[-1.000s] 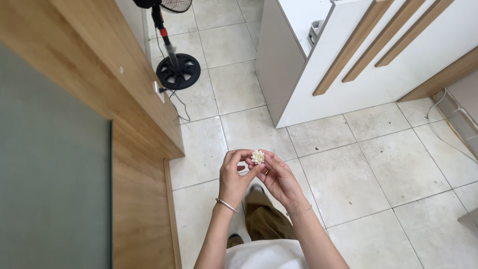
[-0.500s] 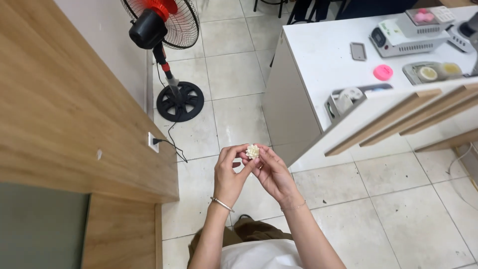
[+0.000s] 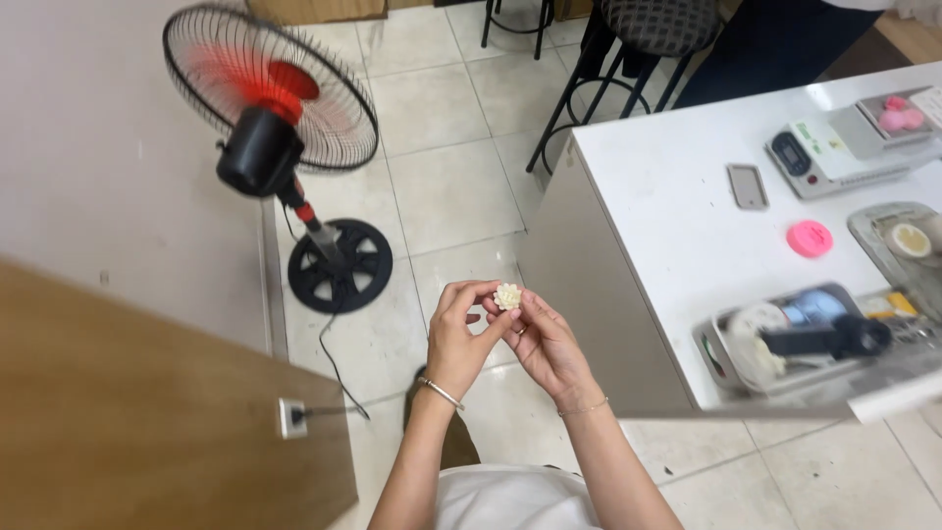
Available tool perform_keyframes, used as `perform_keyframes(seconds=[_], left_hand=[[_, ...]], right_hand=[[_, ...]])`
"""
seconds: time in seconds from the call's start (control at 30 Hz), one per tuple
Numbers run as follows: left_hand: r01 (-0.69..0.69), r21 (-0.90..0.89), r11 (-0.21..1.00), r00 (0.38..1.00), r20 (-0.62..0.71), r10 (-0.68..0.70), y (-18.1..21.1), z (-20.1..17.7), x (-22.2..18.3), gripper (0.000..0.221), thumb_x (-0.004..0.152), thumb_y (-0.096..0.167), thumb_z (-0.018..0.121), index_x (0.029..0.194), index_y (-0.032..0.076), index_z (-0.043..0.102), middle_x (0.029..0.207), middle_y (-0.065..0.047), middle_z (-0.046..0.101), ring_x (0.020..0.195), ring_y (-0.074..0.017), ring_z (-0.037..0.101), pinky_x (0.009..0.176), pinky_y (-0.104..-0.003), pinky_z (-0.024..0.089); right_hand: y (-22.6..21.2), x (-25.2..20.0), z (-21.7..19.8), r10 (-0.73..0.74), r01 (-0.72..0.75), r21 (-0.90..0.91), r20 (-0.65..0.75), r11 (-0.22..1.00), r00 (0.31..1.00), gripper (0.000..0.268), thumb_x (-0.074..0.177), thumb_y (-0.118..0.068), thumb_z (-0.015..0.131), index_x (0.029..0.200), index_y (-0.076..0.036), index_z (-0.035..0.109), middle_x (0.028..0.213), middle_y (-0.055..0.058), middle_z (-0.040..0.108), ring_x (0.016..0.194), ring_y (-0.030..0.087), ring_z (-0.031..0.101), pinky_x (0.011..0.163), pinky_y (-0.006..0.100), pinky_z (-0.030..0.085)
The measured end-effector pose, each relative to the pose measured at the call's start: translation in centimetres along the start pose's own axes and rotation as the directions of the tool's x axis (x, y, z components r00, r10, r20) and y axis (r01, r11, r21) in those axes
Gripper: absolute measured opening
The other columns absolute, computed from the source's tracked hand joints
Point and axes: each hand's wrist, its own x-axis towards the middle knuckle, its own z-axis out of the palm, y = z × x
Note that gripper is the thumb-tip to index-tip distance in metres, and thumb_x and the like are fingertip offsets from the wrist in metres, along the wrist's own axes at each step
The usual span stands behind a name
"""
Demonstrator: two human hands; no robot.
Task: Inspecting and moving decorative flower-shaped candles between a display shelf and a workbench.
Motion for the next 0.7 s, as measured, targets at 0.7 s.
perform_keyframes(seconds=[0.7], left_hand=[[-0.047,0.054,0.997,0.998,0.042,0.044,-7.5,2.5,45.1,0.04,0.076,0.024,0.088,0.111,0.013,0.073,0.124,-0.007,0.063,0.106,-0.0242,0.069,0.079,-0.036,0.059]], right_hand=[[-14.0,41.8,7.0,0.01,-0.006,0.108,-0.031,0.994,0.999,0.046,0.107,-0.019,0.044,0.144,0.009,0.048,0.136,0.025,0.06,0.131,0.032,0.059,0.11,0.042,0.05]])
